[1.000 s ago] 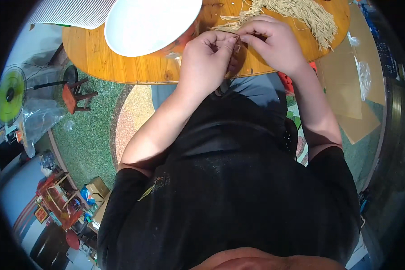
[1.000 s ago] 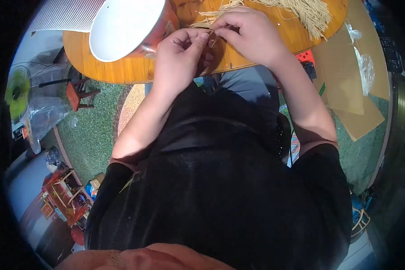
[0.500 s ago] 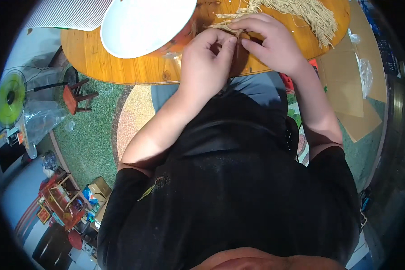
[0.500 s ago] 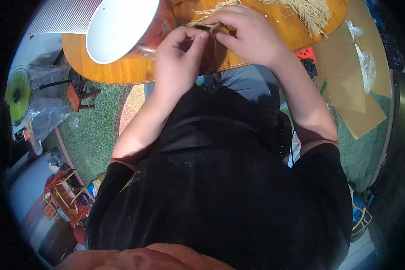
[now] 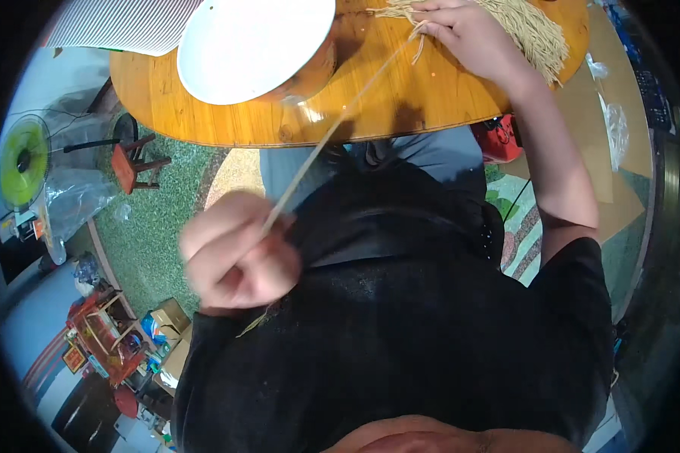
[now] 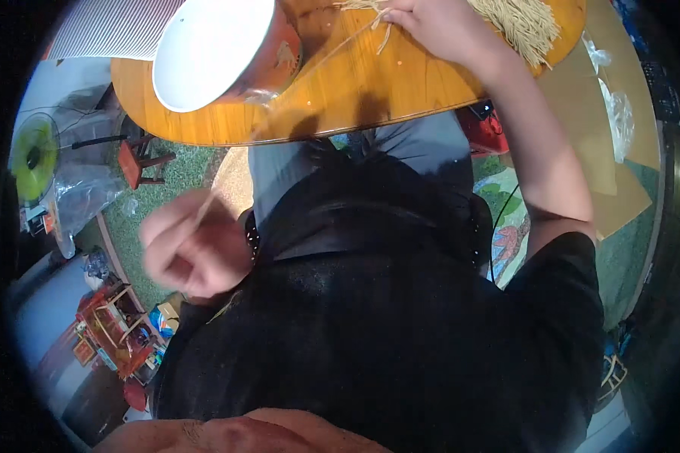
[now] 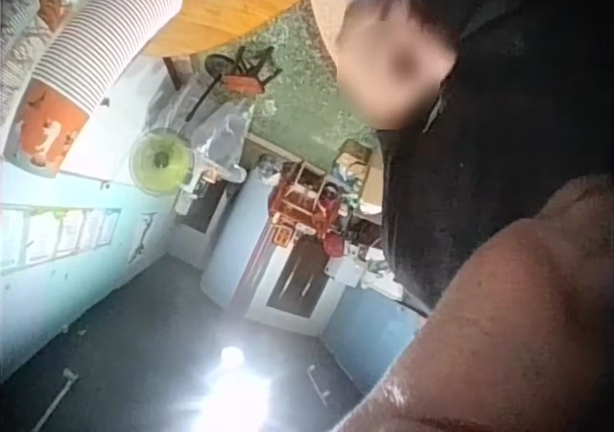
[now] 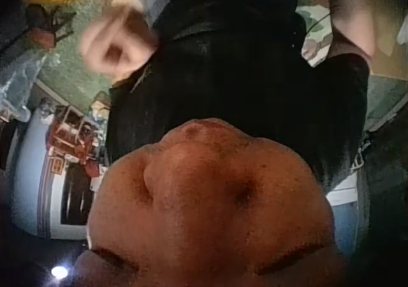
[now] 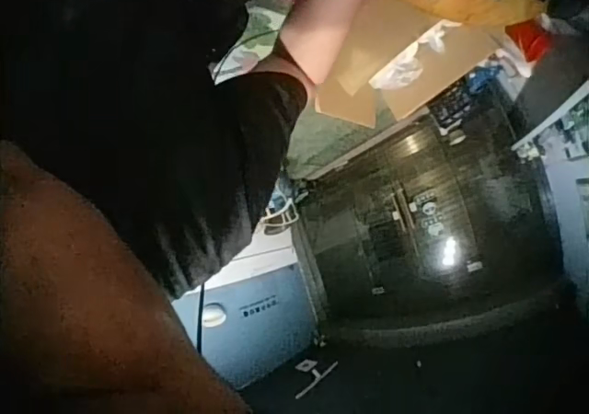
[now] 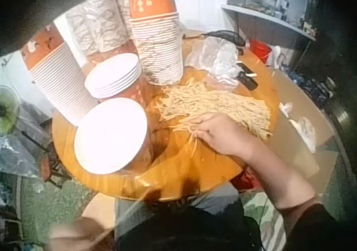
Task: Attaching plastic handles to paper bowls by threading them through pre-punched holes.
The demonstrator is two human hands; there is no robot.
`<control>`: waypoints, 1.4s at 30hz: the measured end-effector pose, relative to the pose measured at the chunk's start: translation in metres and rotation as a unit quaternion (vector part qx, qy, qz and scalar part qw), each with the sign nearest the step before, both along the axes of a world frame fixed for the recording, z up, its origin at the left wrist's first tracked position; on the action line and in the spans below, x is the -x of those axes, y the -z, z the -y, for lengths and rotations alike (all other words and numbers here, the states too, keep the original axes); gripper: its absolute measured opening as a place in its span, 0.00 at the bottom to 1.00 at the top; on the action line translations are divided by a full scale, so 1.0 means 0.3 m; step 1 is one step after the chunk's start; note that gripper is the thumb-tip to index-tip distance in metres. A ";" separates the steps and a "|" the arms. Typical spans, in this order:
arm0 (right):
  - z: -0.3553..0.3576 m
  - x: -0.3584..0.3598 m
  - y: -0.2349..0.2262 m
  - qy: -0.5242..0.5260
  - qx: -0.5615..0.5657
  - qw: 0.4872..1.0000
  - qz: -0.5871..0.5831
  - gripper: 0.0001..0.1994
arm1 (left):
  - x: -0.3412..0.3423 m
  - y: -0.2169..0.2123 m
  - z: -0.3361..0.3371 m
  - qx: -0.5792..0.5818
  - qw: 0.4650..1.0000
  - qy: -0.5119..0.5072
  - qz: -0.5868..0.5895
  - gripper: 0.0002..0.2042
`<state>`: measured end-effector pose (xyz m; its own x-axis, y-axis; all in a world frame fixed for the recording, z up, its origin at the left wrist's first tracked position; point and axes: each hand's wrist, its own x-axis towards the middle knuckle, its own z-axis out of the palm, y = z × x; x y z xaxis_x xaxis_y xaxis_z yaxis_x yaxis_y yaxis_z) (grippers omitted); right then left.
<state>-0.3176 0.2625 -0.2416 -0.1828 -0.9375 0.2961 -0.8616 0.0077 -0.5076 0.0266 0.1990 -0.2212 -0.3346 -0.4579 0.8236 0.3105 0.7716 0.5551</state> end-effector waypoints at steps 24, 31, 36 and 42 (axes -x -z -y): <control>-0.105 -0.625 -0.093 -0.058 -0.048 0.693 0.717 0.12 | -0.004 -0.071 0.103 -0.123 0.952 0.084 0.268 0.06; -0.107 -0.595 -0.011 -0.043 0.055 0.764 0.641 0.06 | 0.019 -0.056 0.153 0.014 0.975 0.020 0.221 0.12; -0.038 -0.544 0.074 -0.037 0.248 0.783 0.569 0.02 | 0.103 -0.105 0.299 0.226 0.942 -0.107 0.225 0.26; 0.025 -0.564 0.022 0.072 0.280 0.910 0.298 0.04 | 0.131 -0.121 0.335 0.166 0.896 -0.043 0.411 0.15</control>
